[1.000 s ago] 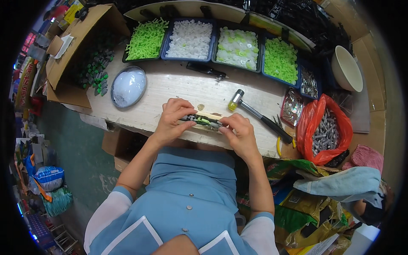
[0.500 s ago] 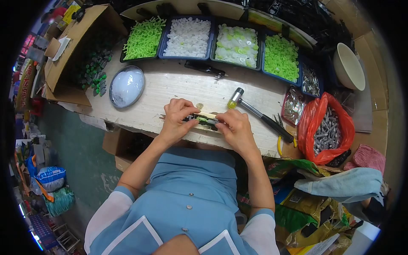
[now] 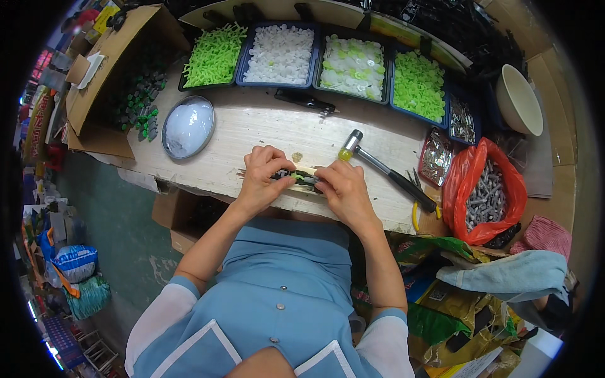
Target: Assembling small toy components using a jig, small parts, and a mallet at a factory workstation.
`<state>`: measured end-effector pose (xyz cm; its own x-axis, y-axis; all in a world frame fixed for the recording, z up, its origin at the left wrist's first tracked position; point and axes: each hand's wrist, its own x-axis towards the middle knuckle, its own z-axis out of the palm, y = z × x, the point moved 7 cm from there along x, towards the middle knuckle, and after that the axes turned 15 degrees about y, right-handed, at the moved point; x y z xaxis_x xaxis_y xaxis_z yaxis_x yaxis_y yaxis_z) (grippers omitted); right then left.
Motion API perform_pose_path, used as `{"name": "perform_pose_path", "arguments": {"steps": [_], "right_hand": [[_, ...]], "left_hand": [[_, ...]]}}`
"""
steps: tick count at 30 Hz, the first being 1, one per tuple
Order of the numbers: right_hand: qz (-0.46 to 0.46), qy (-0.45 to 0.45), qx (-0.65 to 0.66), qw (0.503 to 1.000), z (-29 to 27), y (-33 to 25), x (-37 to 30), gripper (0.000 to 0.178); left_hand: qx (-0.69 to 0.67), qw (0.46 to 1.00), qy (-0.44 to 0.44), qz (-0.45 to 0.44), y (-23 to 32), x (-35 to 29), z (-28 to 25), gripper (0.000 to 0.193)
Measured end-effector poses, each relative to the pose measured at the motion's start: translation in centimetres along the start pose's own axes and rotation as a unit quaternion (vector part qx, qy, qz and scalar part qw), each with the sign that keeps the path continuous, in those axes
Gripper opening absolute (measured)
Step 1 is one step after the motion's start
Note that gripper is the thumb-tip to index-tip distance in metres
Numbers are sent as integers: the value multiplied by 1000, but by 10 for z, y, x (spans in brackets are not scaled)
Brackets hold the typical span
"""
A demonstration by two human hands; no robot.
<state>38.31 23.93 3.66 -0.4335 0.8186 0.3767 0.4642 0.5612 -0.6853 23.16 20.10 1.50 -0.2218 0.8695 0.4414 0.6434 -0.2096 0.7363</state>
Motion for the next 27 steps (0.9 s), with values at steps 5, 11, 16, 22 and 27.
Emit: {"name": "perform_pose_path", "arguments": {"steps": [5, 11, 16, 22, 27], "right_hand": [[29, 8, 20, 999, 0, 6, -2, 16], [27, 10, 22, 999, 1, 7, -3, 17], [7, 15, 15, 1000, -1, 3, -3, 18], [-29, 17, 5, 999, 0, 1, -5, 19], [-8, 1, 15, 1000, 1, 3, -4, 19]], "left_hand": [[-5, 1000, 8, 0, -1, -1, 0, 17], [-3, 1000, 5, 1, -1, 0, 0, 16], [5, 1000, 7, 17, 1, -1, 0, 13], [0, 1000, 16, 23, 2, -1, -1, 11], [0, 1000, 16, 23, 2, -2, -1, 12]]}}
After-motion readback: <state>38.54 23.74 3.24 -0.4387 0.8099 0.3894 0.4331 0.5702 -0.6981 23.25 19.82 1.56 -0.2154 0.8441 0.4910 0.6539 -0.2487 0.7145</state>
